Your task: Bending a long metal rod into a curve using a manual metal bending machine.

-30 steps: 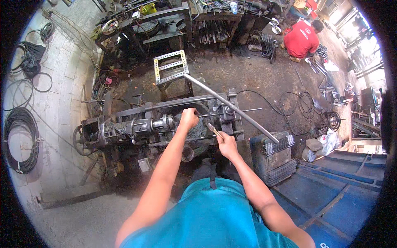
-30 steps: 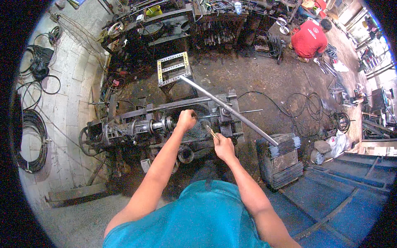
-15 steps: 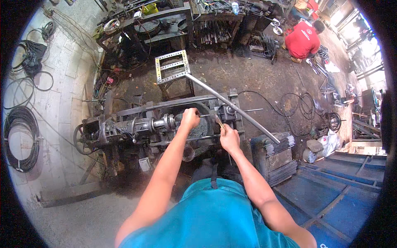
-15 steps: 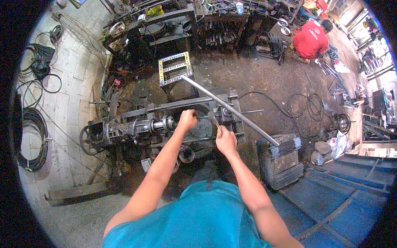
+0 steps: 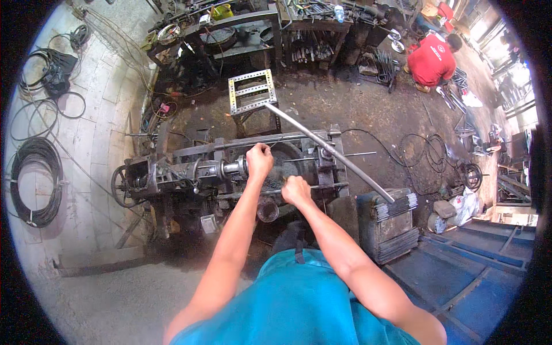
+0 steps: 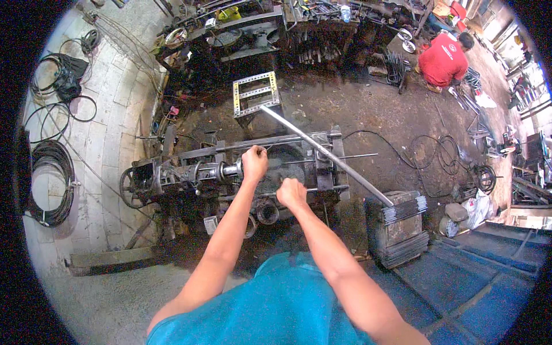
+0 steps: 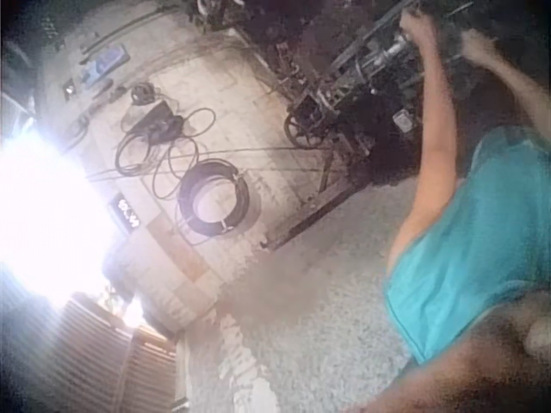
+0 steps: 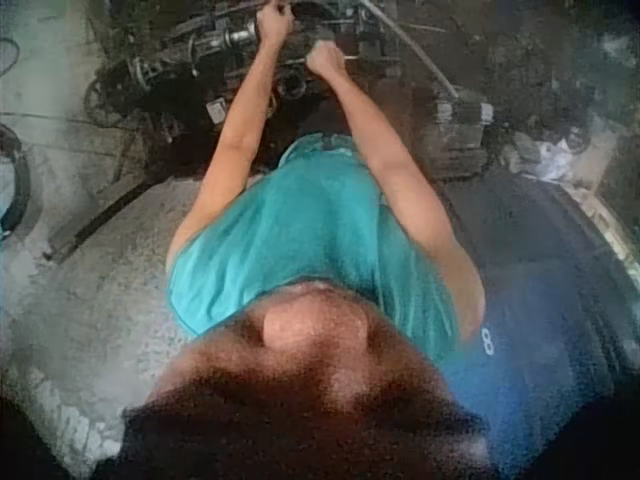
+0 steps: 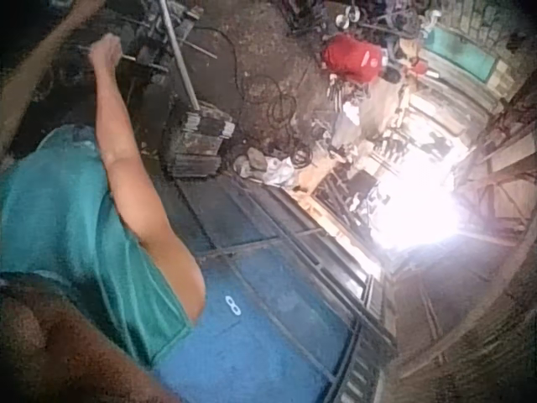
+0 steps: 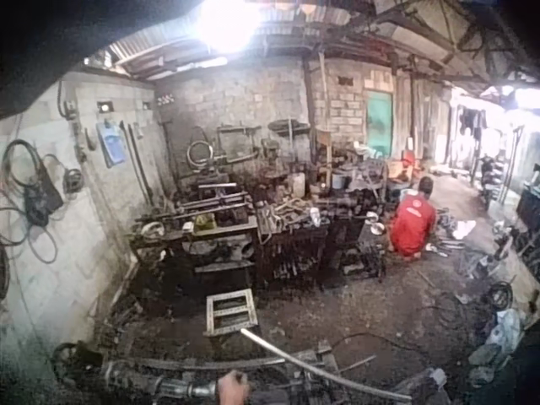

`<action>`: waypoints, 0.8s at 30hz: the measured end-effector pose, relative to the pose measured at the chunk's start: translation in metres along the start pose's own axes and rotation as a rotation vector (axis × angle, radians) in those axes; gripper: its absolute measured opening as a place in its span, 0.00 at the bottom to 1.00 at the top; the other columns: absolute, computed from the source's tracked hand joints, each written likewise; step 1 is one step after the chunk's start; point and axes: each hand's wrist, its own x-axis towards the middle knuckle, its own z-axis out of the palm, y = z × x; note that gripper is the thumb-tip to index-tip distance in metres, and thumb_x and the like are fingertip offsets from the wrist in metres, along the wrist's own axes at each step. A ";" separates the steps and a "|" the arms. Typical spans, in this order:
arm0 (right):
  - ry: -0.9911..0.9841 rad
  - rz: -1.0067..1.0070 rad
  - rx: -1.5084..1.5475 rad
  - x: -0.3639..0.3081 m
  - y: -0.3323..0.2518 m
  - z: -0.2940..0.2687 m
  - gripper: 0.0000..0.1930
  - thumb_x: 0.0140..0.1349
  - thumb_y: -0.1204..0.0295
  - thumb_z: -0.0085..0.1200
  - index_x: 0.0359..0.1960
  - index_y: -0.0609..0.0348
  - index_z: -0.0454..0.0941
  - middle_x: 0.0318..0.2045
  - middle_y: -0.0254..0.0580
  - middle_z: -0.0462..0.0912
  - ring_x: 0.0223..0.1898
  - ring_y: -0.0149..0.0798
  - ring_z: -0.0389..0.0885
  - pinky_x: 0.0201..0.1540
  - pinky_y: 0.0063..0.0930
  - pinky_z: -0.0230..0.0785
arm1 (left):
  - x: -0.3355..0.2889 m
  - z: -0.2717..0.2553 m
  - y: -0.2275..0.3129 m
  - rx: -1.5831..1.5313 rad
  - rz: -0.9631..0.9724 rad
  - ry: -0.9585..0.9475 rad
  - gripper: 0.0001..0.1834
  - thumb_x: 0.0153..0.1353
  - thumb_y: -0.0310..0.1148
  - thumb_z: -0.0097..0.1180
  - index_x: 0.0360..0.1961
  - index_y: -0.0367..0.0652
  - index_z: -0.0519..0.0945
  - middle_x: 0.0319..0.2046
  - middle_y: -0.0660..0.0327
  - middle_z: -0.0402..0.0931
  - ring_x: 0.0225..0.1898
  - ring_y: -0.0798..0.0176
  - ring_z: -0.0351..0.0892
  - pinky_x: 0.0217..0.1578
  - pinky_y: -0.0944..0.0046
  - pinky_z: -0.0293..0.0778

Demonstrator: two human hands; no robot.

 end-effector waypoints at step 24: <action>0.022 0.004 0.544 -0.058 0.260 0.048 0.07 0.67 0.69 0.48 0.38 0.59 0.75 0.20 0.30 0.71 0.19 0.24 0.66 0.22 0.24 0.58 | -0.236 -0.014 -0.064 0.347 -0.378 -0.046 0.08 0.55 0.32 0.54 0.30 0.37 0.78 0.33 0.46 0.79 0.36 0.41 0.80 0.38 0.46 0.75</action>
